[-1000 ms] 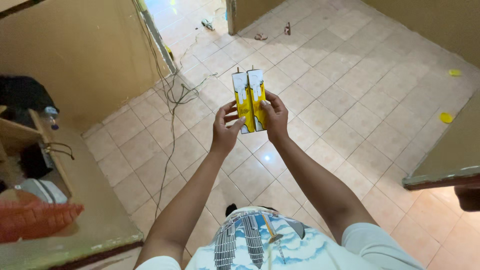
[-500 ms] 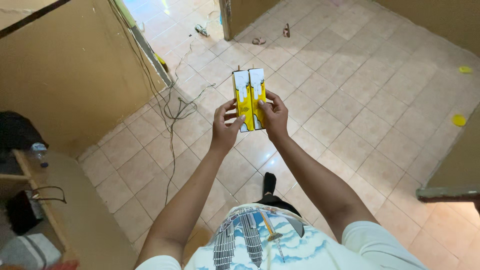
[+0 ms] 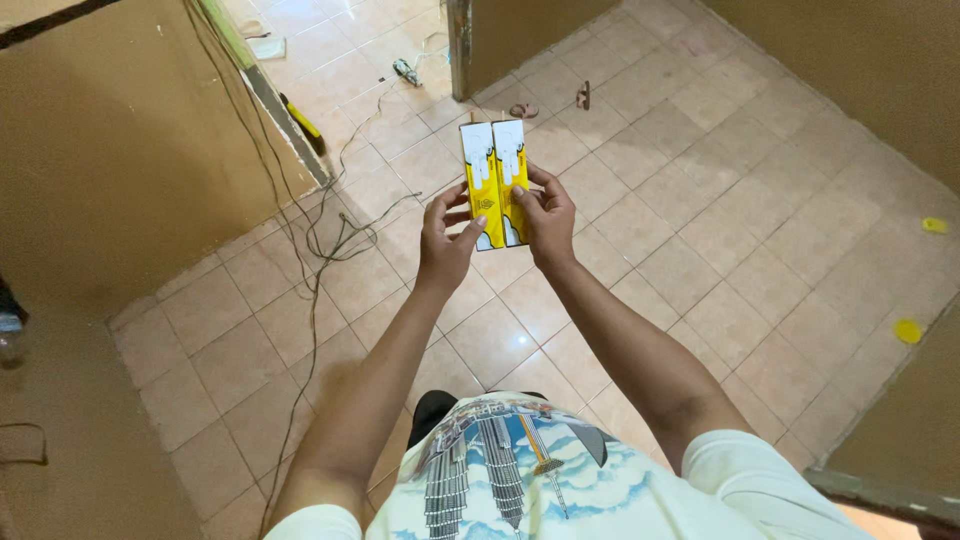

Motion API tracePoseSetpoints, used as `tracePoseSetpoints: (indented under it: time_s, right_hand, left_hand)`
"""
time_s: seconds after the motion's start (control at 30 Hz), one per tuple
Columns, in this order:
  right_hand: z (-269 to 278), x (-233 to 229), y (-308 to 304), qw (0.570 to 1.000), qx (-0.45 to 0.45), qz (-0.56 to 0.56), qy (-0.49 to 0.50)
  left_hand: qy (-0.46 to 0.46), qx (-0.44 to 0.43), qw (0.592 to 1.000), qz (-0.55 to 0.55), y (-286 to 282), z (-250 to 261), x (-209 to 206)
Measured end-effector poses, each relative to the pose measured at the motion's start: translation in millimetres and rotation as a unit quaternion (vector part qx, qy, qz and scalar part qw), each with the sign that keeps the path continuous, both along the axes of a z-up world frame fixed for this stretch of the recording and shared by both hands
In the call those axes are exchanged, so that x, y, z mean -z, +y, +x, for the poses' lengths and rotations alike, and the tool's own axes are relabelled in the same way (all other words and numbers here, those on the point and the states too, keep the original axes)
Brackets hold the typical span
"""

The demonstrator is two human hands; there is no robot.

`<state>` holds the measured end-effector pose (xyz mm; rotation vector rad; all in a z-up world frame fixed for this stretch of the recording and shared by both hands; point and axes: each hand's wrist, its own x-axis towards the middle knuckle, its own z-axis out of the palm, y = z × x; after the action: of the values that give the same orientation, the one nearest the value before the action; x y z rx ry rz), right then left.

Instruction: The person folds paper cartons by hand on a table, hangs a pouch onto a wall hook, and places a wallet onto a shelf under a television.

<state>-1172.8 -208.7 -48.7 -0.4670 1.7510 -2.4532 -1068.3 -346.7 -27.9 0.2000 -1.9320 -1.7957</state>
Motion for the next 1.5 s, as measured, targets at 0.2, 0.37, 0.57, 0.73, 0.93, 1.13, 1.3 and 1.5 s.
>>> tracePoseSetpoints:
  time_s: [0.2, 0.37, 0.57, 0.73, 0.93, 1.13, 1.3, 1.5]
  right_hand:
    - [-73.5, 4.7, -35.6, 0.999, -0.011, -0.014, 0.026]
    - [-137.2, 13.6, -85.1, 1.0, -0.004, -0.019, 0.023]
    - [-210.5, 1.5, -168.0, 0.998, 0.003, -0.053, 0.026]
    - [-262.9, -6.8, -226.6, 0.997, 0.034, -0.06, 0.041]
    - [-320.3, -5.5, -273.8, 0.995, 0.06, -0.071, 0.025]
    - [-398.4, 15.9, -312.7, 0.997, 0.035, -0.068, -0.002]
    - [-487.1, 29.2, -340.2, 0.998, 0.021, -0.067, 0.008]
    - [-598.2, 19.1, -366.1, 0.998, -0.006, -0.063, 0.029]
  left_hand:
    - [-0.03, -0.004, 1.0, 0.008, -34.6, -70.5, 4.4]
    - [0.001, 0.011, 1.0, 0.009, -87.3, -137.6, 18.6]
    - [-0.009, 0.014, 1.0, 0.0, -173.1, -218.9, 5.4]
    - [0.023, 0.043, 0.998, 0.027, -238.8, -275.8, -7.8]
    - [0.009, 0.046, 0.998, 0.036, -282.3, -334.5, -6.8]
    - [-0.001, 0.035, 0.999, 0.026, -314.0, -405.8, 6.8]
    - [0.004, 0.014, 1.0, -0.005, -337.8, -484.3, 12.4]
    - [0.022, -0.004, 1.0, 0.0, -358.8, -591.8, 5.4]
